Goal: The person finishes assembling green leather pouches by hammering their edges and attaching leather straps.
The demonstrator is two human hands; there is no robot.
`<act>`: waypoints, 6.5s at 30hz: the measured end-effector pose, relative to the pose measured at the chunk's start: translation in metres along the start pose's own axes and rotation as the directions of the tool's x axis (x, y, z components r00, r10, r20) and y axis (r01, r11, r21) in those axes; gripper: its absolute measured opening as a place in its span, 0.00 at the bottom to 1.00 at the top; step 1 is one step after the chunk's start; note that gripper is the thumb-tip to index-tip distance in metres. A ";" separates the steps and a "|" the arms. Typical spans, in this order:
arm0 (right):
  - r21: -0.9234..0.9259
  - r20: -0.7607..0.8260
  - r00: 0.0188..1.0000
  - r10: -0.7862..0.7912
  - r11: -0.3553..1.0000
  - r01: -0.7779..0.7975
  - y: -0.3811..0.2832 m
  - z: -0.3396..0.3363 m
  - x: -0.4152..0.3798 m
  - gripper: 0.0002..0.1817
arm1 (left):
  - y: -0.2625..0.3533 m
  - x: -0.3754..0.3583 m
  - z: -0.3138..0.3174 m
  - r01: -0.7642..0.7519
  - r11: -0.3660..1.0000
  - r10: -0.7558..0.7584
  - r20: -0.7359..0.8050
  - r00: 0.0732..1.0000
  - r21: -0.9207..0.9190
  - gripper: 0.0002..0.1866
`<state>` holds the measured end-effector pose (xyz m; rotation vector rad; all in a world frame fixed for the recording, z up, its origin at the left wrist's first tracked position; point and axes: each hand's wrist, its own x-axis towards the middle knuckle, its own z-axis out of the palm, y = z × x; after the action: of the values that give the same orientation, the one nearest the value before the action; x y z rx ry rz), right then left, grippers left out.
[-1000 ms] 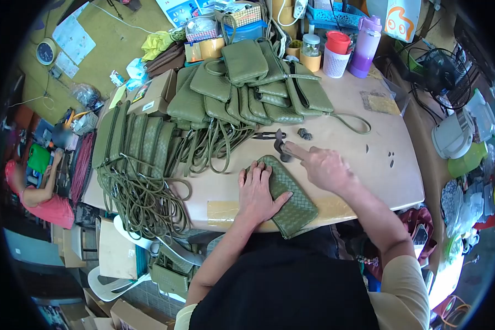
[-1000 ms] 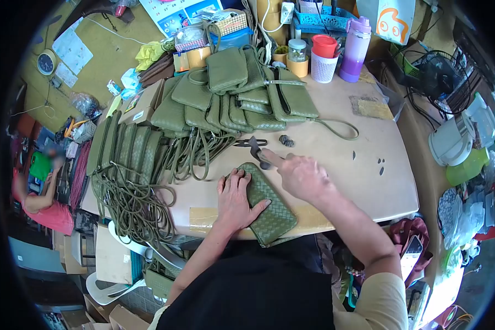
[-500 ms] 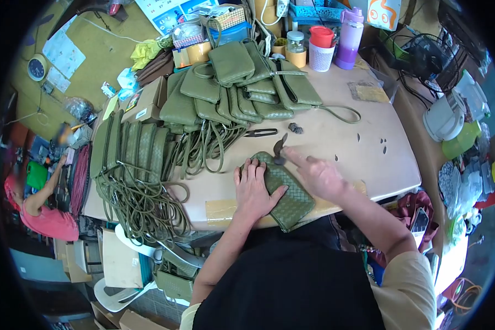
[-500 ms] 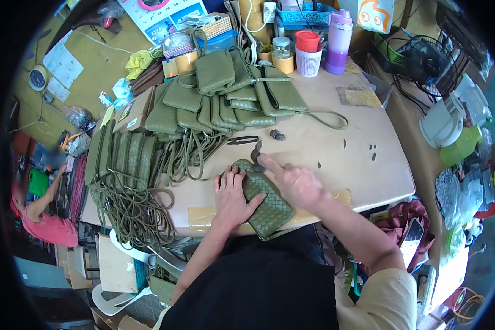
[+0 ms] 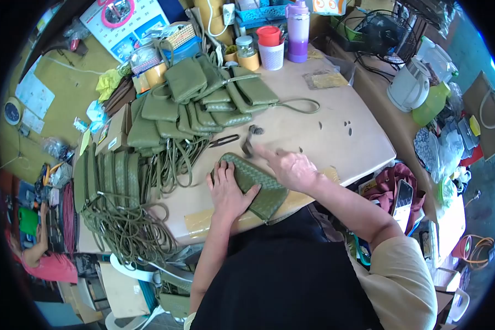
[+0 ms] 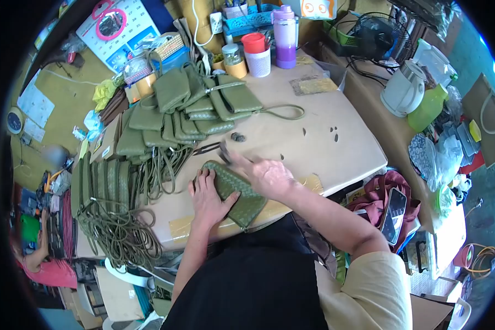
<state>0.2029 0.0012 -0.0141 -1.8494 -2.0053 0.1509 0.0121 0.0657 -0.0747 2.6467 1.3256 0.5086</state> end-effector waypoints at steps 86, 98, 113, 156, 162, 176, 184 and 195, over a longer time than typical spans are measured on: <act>0.041 0.067 0.998 0.001 0.999 -0.004 0.007 -0.023 0.010 0.32 | -0.005 -0.005 0.007 0.129 0.987 -0.140 -0.125 0.982 -0.092 0.33; -0.176 0.281 0.959 0.048 0.984 0.002 -0.005 -0.027 0.071 0.29 | -0.004 -0.002 0.007 0.134 0.991 -0.133 -0.079 0.988 0.009 0.34; -0.092 0.305 0.943 0.135 0.989 -0.112 0.000 -0.062 -0.041 0.30 | -0.002 -0.003 0.007 0.090 0.996 -0.090 -0.040 0.995 0.014 0.33; 0.528 -0.005 0.993 0.115 0.844 -0.095 0.013 -0.027 -0.033 0.20 | -0.057 -0.034 -0.048 0.055 0.462 -0.062 0.029 0.998 -0.885 0.16; 0.537 0.013 0.964 0.266 0.811 -0.231 0.006 -0.021 -0.051 0.18 | -0.051 -0.043 -0.032 -0.032 0.307 -0.206 -0.100 0.973 -0.951 0.10; 0.720 -0.016 0.938 0.346 0.655 -0.229 -0.003 -0.002 -0.058 0.16 | -0.010 -0.030 -0.064 -0.017 0.652 -0.410 -0.371 0.833 -0.758 0.11; 0.948 0.273 0.879 0.392 0.043 -0.314 -0.018 0.056 -0.037 0.15 | 0.024 -0.059 -0.046 0.178 0.909 -0.076 0.270 0.960 -0.377 0.15; 0.925 0.265 0.925 0.271 -0.344 -0.164 -0.042 0.078 -0.043 0.11 | -0.031 -0.104 0.001 0.324 -0.176 -0.323 0.365 0.873 -0.930 0.10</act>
<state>0.1366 -0.0310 -0.0801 -0.8049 -0.5315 1.4046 -0.0686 0.0015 -0.1083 0.8908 0.8428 0.9043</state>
